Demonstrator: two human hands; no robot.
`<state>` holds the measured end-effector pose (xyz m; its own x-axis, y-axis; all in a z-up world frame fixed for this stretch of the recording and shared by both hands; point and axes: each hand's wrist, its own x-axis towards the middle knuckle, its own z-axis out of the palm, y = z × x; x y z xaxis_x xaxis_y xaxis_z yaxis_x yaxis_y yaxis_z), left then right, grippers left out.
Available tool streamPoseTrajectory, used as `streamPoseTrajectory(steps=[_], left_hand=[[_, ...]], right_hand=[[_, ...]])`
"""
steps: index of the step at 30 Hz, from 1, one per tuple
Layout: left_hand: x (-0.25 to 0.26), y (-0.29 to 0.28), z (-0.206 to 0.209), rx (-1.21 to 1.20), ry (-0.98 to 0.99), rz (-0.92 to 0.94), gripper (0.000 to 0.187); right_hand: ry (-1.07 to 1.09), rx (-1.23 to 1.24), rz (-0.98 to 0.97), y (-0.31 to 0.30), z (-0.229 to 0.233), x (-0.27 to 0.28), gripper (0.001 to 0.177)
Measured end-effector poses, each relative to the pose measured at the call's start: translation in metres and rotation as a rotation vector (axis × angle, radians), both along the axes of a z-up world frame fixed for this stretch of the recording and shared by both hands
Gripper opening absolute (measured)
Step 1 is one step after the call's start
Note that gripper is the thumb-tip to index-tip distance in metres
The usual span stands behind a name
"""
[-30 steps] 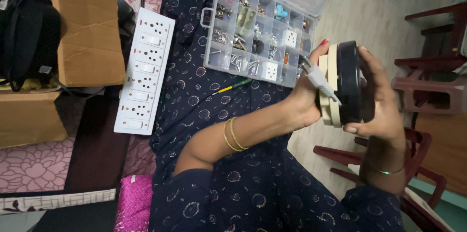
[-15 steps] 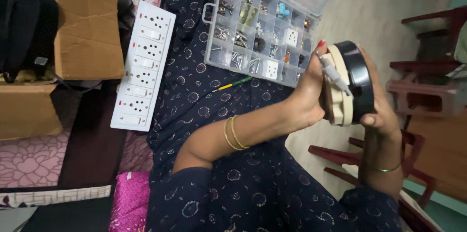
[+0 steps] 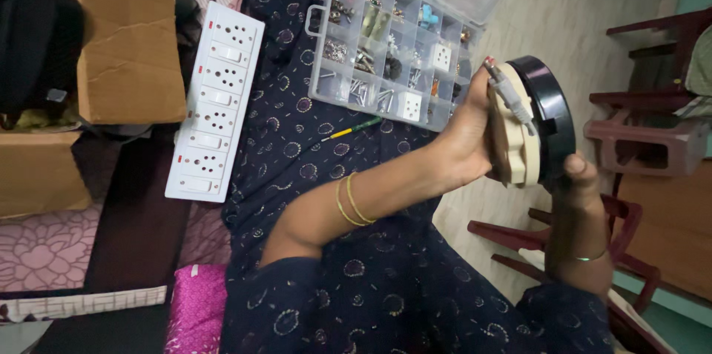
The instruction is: The person assembles an electrical component by hand, using a screwdriver to secure a screw, handling a capacitor, and arranging wires inside the plastic housing.
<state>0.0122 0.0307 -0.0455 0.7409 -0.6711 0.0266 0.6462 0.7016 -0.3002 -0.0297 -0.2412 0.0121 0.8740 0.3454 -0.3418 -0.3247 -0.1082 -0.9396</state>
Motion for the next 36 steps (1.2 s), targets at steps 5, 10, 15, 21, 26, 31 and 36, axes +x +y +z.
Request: streamPoseTrajectory(steps=[5, 10, 15, 21, 26, 31, 36], left_hand=[[-0.001, -0.001, -0.002, -0.020, -0.008, 0.044, 0.073], [-0.003, 0.004, -0.001, 0.028, -0.008, 0.002, 0.076], [0.000, 0.001, -0.003, 0.042, -0.010, 0.018, 0.076], [-0.004, 0.002, -0.007, 0.036, -0.030, 0.072, 0.067], [-0.007, 0.003, -0.008, -0.007, -0.039, 0.057, 0.063], [-0.009, 0.005, -0.006, 0.043, -0.046, 0.104, 0.061], [-0.009, 0.009, -0.005, 0.026, -0.068, 0.075, 0.064]], right_hand=[[0.001, -0.040, -0.019, -0.009, -0.008, -0.003, 0.086], [-0.099, -0.136, 0.022, 0.057, 0.011, 0.003, 0.106], [-0.282, -0.323, 0.101, 0.144, 0.043, 0.007, 0.126], [-0.338, -0.356, 0.134, 0.162, 0.047, 0.004, 0.129], [-0.385, -0.264, 0.130, 0.150, 0.037, 0.001, 0.127], [-0.384, -0.222, 0.101, 0.143, 0.032, 0.001, 0.126], [-0.399, -0.201, 0.088, 0.145, 0.034, 0.001, 0.124]])
